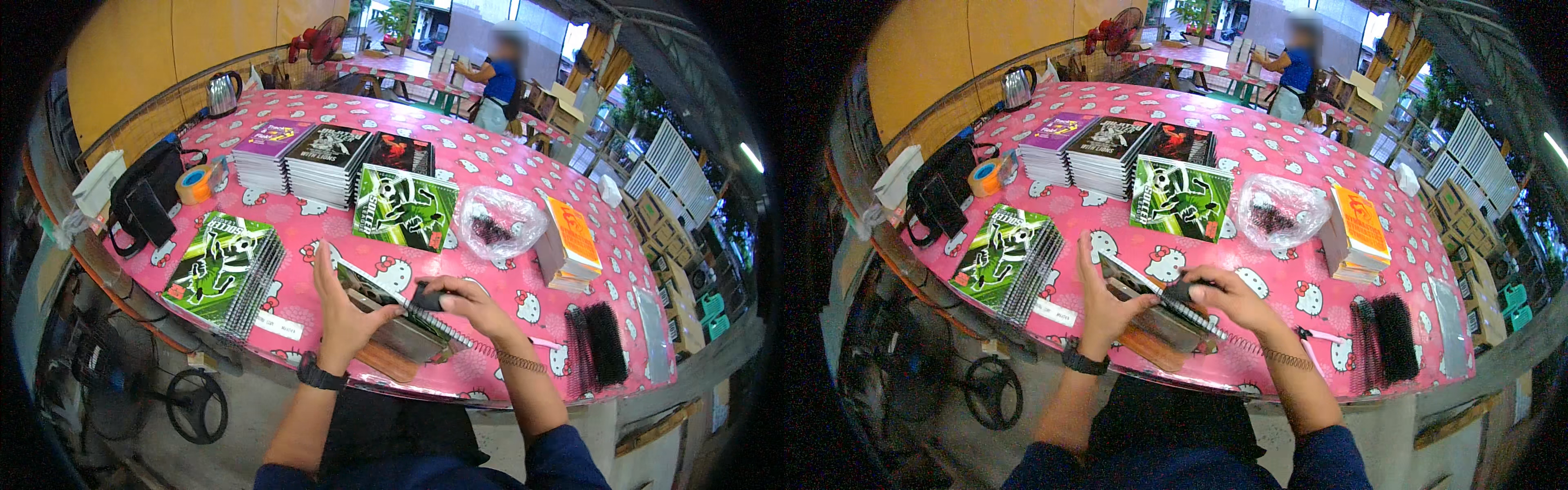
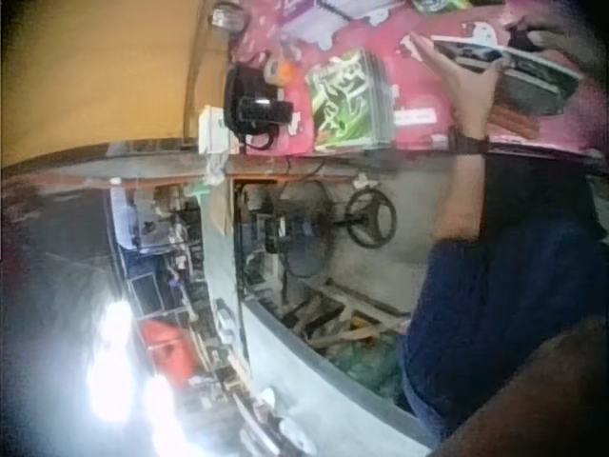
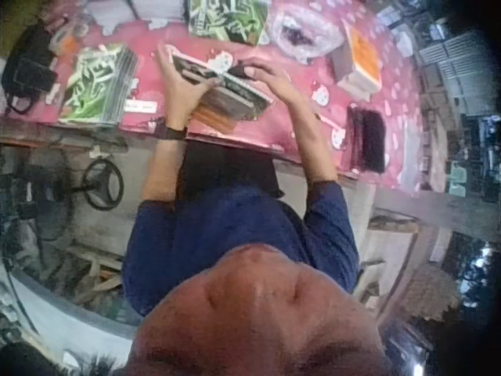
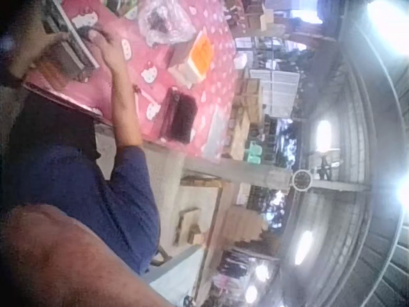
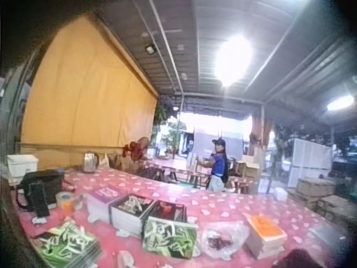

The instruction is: The person binds notebooks by inserting a plastic spiral through the pre-punched holes of a stack of papers and covers, then uses pink shears to cut and crimp the ends of the spiral.

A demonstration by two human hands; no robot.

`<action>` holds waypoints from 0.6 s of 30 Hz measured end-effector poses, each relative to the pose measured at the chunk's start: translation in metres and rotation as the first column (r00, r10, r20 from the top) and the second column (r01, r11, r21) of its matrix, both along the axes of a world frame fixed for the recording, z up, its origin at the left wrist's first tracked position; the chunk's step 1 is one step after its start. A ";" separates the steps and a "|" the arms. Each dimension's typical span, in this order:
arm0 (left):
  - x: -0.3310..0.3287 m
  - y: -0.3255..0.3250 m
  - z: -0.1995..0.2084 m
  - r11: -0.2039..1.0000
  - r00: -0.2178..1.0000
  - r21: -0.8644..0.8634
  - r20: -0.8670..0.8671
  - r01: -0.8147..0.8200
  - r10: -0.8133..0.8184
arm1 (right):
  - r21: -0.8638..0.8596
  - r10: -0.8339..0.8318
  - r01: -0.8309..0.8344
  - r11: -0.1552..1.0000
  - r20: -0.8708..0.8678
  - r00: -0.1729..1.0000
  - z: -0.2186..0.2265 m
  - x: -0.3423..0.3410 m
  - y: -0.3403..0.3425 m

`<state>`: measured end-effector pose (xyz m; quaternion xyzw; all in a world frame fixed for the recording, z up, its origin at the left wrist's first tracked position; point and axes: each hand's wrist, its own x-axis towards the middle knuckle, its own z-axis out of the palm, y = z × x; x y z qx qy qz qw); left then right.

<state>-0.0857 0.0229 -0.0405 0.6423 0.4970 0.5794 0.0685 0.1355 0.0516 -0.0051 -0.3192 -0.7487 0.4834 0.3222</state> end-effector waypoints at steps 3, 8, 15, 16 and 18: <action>0.011 0.003 -0.013 0.974 0.895 -0.033 0.402 0.224 -0.192 | -0.127 -0.028 0.004 0.992 -0.187 0.982 -0.006 0.009 0.006; 0.033 0.001 -0.022 0.989 0.896 -0.046 0.431 0.142 -0.109 | -0.033 -0.092 0.094 0.995 0.064 0.994 -0.005 0.012 0.021; 0.023 0.004 -0.018 0.948 0.702 0.018 0.668 0.317 -0.247 | -0.022 -0.080 0.085 0.996 0.164 0.983 0.010 0.006 0.016; 0.020 0.006 -0.019 0.951 0.705 0.025 0.665 0.307 -0.245 | -0.007 -0.108 0.112 0.994 0.218 0.970 0.014 0.005 0.021; 0.011 0.008 -0.021 0.911 0.616 0.020 0.731 0.411 -0.294 | -0.205 0.162 -0.321 0.924 -0.551 0.818 0.011 0.000 0.016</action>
